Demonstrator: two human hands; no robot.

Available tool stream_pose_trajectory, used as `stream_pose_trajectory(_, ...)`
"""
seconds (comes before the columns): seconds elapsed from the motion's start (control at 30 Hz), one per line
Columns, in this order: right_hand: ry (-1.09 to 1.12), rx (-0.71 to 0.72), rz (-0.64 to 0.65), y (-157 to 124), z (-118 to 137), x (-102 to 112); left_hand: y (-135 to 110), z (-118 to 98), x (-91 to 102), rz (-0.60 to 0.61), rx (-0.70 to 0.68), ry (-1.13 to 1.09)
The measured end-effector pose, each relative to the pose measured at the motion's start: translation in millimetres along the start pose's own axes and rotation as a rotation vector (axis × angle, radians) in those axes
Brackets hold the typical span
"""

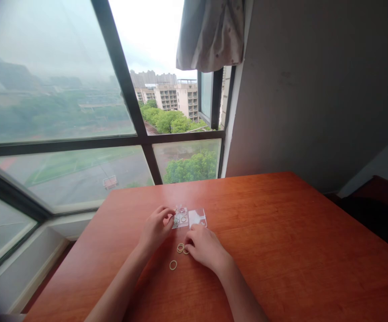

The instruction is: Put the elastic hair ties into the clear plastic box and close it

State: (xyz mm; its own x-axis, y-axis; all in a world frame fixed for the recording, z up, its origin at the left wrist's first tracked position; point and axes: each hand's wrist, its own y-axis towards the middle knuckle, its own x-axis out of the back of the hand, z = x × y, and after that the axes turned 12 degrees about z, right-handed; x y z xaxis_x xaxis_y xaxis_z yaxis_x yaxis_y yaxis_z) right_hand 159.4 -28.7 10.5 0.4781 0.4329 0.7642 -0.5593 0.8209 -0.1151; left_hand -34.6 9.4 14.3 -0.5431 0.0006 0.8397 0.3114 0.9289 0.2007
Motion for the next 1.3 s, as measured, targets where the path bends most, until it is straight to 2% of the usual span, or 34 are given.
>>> stream_pose_trajectory(0.13, 0.021, 0.018, -0.011, -2, 0, 5, 0, 0, 1.8, -0.002, -0.006, -0.005)
stream_pose_trajectory(0.23, 0.048, -0.009, -0.069, -2, -1, 10, 0, -3, 4.2, -0.007, -0.008, -0.029)
stream_pose_trajectory(0.43, 0.093, -0.031, -0.265, 5, -9, 12, 0, -15, 4.7, 0.03, -0.034, -0.113)
stream_pose_trajectory(0.7, 0.058, 0.056, -0.535, 17, -19, 4, 0, -30, -2.4, 0.163, -0.14, -0.224)
stream_pose_trajectory(0.97, 0.015, 0.108, -0.598, 20, -17, 0, -1, -31, -7.0, 0.095, -0.08, -0.188)
stream_pose_trajectory(1.13, 0.025, 0.105, -0.595, 20, -13, -2, 0, -32, -9.3, 0.102, -0.076, -0.209)
stream_pose_trajectory(1.3, -0.006, 0.04, -0.617, 18, -14, -2, 0, -26, -7.8, -0.004, -0.022, -0.053)
